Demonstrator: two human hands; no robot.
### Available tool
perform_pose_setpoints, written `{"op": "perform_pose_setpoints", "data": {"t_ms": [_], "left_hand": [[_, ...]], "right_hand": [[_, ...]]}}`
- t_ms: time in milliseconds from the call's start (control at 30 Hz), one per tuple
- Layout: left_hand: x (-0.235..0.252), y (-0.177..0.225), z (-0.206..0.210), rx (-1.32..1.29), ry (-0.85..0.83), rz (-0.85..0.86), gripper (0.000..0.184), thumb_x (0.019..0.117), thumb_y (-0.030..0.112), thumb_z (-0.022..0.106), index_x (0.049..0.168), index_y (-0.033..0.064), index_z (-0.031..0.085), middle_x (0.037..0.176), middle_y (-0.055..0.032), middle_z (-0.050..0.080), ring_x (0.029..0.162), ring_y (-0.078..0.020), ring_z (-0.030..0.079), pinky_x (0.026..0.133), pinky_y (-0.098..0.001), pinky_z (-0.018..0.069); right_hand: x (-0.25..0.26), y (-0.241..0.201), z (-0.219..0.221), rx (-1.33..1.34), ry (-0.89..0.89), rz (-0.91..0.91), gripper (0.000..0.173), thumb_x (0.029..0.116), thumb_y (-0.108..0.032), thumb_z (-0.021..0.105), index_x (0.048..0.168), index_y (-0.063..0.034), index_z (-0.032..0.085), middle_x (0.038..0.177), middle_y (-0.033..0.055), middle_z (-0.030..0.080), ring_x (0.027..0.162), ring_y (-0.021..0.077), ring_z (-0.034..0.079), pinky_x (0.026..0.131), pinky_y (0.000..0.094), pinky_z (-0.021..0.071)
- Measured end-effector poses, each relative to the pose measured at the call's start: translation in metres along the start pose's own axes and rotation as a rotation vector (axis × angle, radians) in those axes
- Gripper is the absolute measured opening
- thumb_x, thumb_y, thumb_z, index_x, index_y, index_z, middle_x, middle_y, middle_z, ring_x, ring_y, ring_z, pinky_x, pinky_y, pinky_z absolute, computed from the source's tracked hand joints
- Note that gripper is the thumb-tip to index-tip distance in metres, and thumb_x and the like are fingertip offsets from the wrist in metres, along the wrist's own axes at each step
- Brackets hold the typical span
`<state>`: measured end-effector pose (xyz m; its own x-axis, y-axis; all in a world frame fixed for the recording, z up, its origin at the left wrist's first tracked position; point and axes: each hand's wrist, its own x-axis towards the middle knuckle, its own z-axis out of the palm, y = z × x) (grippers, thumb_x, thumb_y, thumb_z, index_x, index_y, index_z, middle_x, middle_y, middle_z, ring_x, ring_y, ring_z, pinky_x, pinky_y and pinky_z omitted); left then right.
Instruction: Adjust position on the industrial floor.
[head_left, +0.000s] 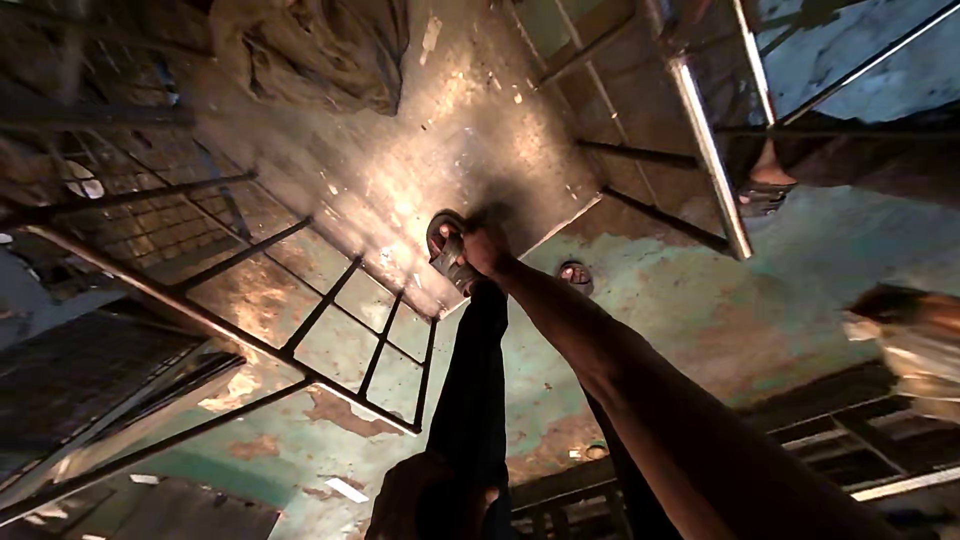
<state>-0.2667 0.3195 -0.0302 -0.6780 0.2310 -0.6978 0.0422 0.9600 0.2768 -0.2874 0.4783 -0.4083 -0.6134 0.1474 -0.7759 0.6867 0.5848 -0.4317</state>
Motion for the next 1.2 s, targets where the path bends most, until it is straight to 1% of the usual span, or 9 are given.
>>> {"op": "perform_pose_setpoints", "data": {"t_ms": [100, 200, 367, 467, 633, 767, 933, 1100, 1200], "left_hand": [[0.001, 0.006, 0.0, 0.02, 0.0, 0.038, 0.047, 0.0753, 0.044, 0.087, 0.093, 0.0029, 0.074, 0.099, -0.0117, 0.075, 0.095, -0.0201, 0.072, 0.086, -0.0377, 0.0589], [0.005, 0.009, -0.004, 0.043, -0.016, 0.046, 0.046, 0.0764, 0.042, 0.087, 0.095, 0.0022, 0.075, 0.101, -0.0125, 0.075, 0.097, -0.0208, 0.072, 0.087, -0.0377, 0.0587], [0.006, -0.005, -0.012, 0.083, -0.028, 0.129, 0.042, 0.0769, 0.038, 0.088, 0.094, 0.0022, 0.074, 0.1, -0.0121, 0.075, 0.097, -0.0175, 0.071, 0.086, -0.0321, 0.0598], [0.007, -0.006, -0.015, 0.069, -0.016, 0.109, 0.041, 0.0766, 0.035, 0.088, 0.095, 0.0015, 0.074, 0.1, -0.0119, 0.074, 0.096, -0.0158, 0.071, 0.086, -0.03, 0.0586], [0.005, -0.01, -0.013, 0.061, -0.008, 0.101, 0.041, 0.0759, 0.036, 0.088, 0.093, 0.0013, 0.074, 0.1, -0.0133, 0.074, 0.096, -0.0175, 0.071, 0.086, -0.0312, 0.059], [0.005, -0.014, -0.013, 0.055, -0.015, 0.088, 0.041, 0.0763, 0.036, 0.087, 0.093, 0.0014, 0.073, 0.1, -0.0122, 0.074, 0.096, -0.0166, 0.071, 0.085, -0.0306, 0.0591], [0.008, -0.016, -0.015, 0.04, -0.021, 0.103, 0.042, 0.0771, 0.038, 0.087, 0.093, 0.0013, 0.073, 0.099, -0.0121, 0.074, 0.096, -0.0171, 0.071, 0.086, -0.0317, 0.0592], [0.013, -0.019, -0.018, 0.035, -0.025, 0.11, 0.042, 0.0776, 0.038, 0.087, 0.093, 0.0015, 0.074, 0.098, -0.0113, 0.074, 0.095, -0.0154, 0.071, 0.085, -0.0293, 0.0584], [0.013, -0.022, -0.018, 0.016, -0.027, 0.115, 0.039, 0.0778, 0.035, 0.087, 0.092, 0.0018, 0.073, 0.098, -0.0107, 0.074, 0.095, -0.0142, 0.071, 0.085, -0.0278, 0.0584]], "right_hand": [[-0.007, 0.013, 0.013, 0.078, 0.033, -0.024, 0.039, 0.1046, -0.024, 0.055, 0.132, 0.0021, 0.063, 0.127, 0.0276, 0.065, 0.115, 0.0466, 0.065, 0.094, 0.063, 0.0517], [-0.001, 0.014, 0.004, 0.318, 0.006, 0.183, 0.043, 0.11, -0.036, 0.043, 0.133, -0.0095, 0.067, 0.129, 0.021, 0.068, 0.121, 0.0402, 0.064, 0.099, 0.0607, 0.05], [0.007, 0.006, -0.019, 0.556, -0.021, 0.374, 0.032, 0.0965, -0.028, 0.066, 0.12, -0.0067, 0.071, 0.121, 0.0207, 0.069, 0.116, 0.039, 0.064, 0.092, 0.0622, 0.0508], [0.01, 0.009, -0.02, 0.646, -0.029, 0.393, 0.033, 0.1001, -0.03, 0.06, 0.121, -0.0075, 0.071, 0.123, 0.0192, 0.069, 0.119, 0.0368, 0.064, 0.098, 0.0601, 0.0494], [0.024, 0.017, -0.01, 0.552, -0.018, 0.334, 0.04, 0.1049, -0.041, 0.055, 0.126, -0.0104, 0.071, 0.138, 0.0159, 0.064, 0.135, 0.0354, 0.054, 0.11, 0.059, 0.0414], [0.022, 0.008, -0.01, 0.464, 0.0, 0.342, 0.042, 0.1042, -0.037, 0.058, 0.125, -0.0023, 0.069, 0.136, 0.0203, 0.064, 0.134, 0.0368, 0.055, 0.113, 0.0568, 0.0401], [0.012, 0.007, -0.005, 0.362, 0.012, 0.24, 0.033, 0.1074, -0.026, 0.051, 0.126, -0.0044, 0.068, 0.13, 0.0203, 0.067, 0.128, 0.0364, 0.06, 0.108, 0.0565, 0.0435], [0.008, 0.009, 0.0, 0.279, -0.036, 0.176, 0.044, 0.0967, -0.025, 0.064, 0.137, -0.0086, 0.061, 0.129, 0.0217, 0.066, 0.122, 0.04, 0.063, 0.099, 0.0611, 0.0493], [0.009, 0.009, 0.003, 0.26, -0.024, 0.169, 0.066, 0.085, -0.032, 0.077, 0.141, -0.0052, 0.055, 0.127, 0.0241, 0.066, 0.118, 0.0422, 0.064, 0.094, 0.0626, 0.0516]]}}
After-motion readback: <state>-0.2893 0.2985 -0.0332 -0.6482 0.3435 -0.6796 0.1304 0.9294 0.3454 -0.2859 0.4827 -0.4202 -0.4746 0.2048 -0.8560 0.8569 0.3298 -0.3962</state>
